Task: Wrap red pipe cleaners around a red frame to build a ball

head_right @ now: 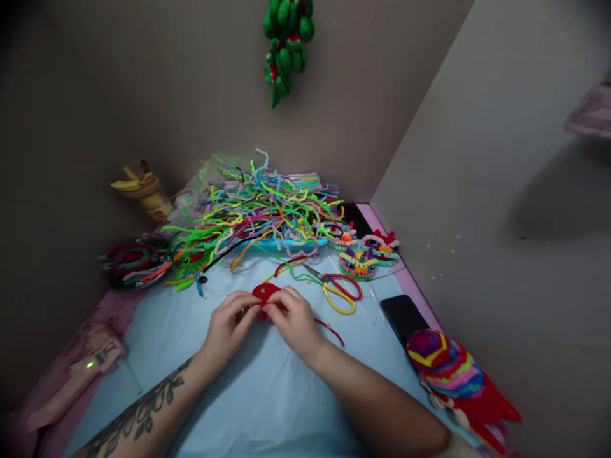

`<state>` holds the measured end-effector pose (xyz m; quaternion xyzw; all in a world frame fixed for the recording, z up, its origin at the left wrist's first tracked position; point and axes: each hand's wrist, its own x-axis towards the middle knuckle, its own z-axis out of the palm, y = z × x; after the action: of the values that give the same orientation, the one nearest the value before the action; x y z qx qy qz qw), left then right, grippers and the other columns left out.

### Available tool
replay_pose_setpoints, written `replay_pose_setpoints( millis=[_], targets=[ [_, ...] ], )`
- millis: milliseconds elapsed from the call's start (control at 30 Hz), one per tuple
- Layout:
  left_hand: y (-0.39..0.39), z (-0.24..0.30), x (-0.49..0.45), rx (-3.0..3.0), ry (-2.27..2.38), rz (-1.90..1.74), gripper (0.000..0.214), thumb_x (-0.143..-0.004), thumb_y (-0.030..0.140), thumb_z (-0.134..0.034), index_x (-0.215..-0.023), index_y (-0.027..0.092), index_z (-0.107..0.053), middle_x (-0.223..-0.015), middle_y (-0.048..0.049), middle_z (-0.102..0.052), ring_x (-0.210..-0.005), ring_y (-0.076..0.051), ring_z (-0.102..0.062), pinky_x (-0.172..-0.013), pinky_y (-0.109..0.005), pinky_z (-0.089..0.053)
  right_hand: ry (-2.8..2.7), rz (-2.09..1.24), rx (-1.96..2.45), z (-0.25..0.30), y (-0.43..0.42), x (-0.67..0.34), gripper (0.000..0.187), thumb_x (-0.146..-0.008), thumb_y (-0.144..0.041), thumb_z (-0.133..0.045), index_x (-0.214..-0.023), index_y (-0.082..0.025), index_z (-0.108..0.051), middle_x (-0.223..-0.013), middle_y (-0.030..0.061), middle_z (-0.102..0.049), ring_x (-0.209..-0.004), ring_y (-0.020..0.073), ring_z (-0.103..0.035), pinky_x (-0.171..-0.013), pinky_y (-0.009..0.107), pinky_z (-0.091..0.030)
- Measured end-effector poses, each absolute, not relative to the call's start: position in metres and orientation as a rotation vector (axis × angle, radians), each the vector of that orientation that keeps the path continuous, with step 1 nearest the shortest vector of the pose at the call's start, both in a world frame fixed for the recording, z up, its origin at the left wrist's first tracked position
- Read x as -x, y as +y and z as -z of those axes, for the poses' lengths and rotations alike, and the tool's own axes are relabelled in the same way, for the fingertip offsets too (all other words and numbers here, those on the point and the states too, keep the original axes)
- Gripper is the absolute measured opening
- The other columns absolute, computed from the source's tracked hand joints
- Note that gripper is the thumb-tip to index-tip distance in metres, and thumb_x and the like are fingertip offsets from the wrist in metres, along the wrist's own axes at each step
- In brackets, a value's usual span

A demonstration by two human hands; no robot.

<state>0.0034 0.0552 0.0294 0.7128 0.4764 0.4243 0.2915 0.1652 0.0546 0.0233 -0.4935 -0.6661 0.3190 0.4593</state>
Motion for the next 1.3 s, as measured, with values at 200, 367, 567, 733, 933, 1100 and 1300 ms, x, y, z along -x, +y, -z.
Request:
replay_pose_setpoints(
  millis=[200, 367, 567, 733, 933, 1100, 1300],
  targets=[
    [0.0525, -0.0254, -0.0059, -1.933, 1.242, -1.136, 0.011, -0.081, 0.017, -0.059, -0.088, 0.021, -0.065, -0.089, -0.0057, -0.063, -0.085, -0.018, -0.060, -0.075, -0.029, -0.048, -1.578, -0.866, 1.248, -0.0239, 0.0544, -0.1627, 0.013, -0.076, -0.015, -0.064, -0.066, -0.019, -0.058, -0.065, -0.0031, -0.053, -0.063, 0.0124, -0.050, -0.060, 0.024, -0.039],
    [0.0567, -0.0223, -0.0062, -1.902, 1.253, -1.222, 0.007, -0.077, 0.011, -0.060, -0.078, 0.019, -0.062, -0.084, -0.0034, -0.062, -0.080, -0.016, -0.059, -0.070, -0.027, -0.047, -1.542, -0.988, 1.191, -0.0214, 0.0536, -0.1598, 0.008, -0.076, -0.022, -0.067, -0.070, -0.019, -0.063, -0.070, -0.0013, -0.058, -0.068, 0.0133, -0.055, -0.064, 0.024, -0.042],
    [0.0569, -0.0225, -0.0045, -1.897, 1.244, -1.198, 0.004, -0.078, 0.013, -0.062, -0.077, 0.018, -0.063, -0.082, -0.0032, -0.063, -0.074, -0.014, -0.059, -0.062, -0.023, -0.045, -1.493, -1.049, 1.193, -0.0239, 0.0539, -0.1596, 0.007, -0.080, -0.021, -0.058, -0.076, -0.018, -0.063, -0.074, 0.0011, -0.062, -0.069, 0.0136, -0.057, -0.064, 0.024, -0.043],
    [0.0525, -0.0253, -0.0028, -2.027, 1.214, -1.221, 0.006, -0.081, 0.013, -0.061, -0.083, 0.017, -0.063, -0.084, -0.0042, -0.064, -0.080, -0.015, -0.060, -0.073, -0.027, -0.048, -1.518, -1.050, 1.238, -0.0263, 0.0523, -0.1602, 0.013, -0.080, -0.023, -0.057, -0.068, -0.018, -0.059, -0.065, -0.0011, -0.057, -0.063, 0.0121, -0.052, -0.060, 0.023, -0.040],
    [0.0508, -0.0242, -0.0015, -2.046, 1.235, -1.230, 0.008, -0.082, 0.016, -0.060, -0.088, 0.018, -0.065, -0.090, -0.0051, -0.066, -0.086, -0.015, -0.061, -0.078, -0.027, -0.048, -1.505, -1.070, 1.244, -0.0228, 0.0523, -0.1595, 0.012, -0.080, -0.024, -0.057, -0.071, -0.017, -0.060, -0.066, -0.0010, -0.058, -0.063, 0.0120, -0.052, -0.060, 0.023, -0.041],
    [0.0506, -0.0205, -0.0022, -1.875, 1.322, -1.126, 0.032, -0.082, 0.016, -0.060, -0.114, 0.020, -0.056, -0.091, -0.0025, -0.070, -0.076, -0.013, -0.063, -0.073, -0.026, -0.049, -1.529, -1.044, 1.201, -0.0249, 0.0537, -0.1611, 0.009, -0.080, -0.021, -0.058, -0.075, -0.018, -0.065, -0.071, 0.0007, -0.062, -0.068, 0.0136, -0.057, -0.064, 0.024, -0.044],
    [0.0519, -0.0241, -0.0050, -1.600, 1.314, -1.148, 0.028, -0.080, 0.020, -0.062, -0.107, 0.019, -0.056, -0.081, 0.0002, -0.071, -0.066, -0.012, -0.063, -0.062, -0.021, -0.047, -1.634, -0.931, 1.118, -0.0263, 0.0560, -0.1650, 0.015, -0.084, -0.015, -0.055, -0.087, -0.021, -0.069, -0.079, 0.0027, -0.063, -0.076, 0.0148, -0.059, -0.068, 0.026, -0.046]
  ],
)
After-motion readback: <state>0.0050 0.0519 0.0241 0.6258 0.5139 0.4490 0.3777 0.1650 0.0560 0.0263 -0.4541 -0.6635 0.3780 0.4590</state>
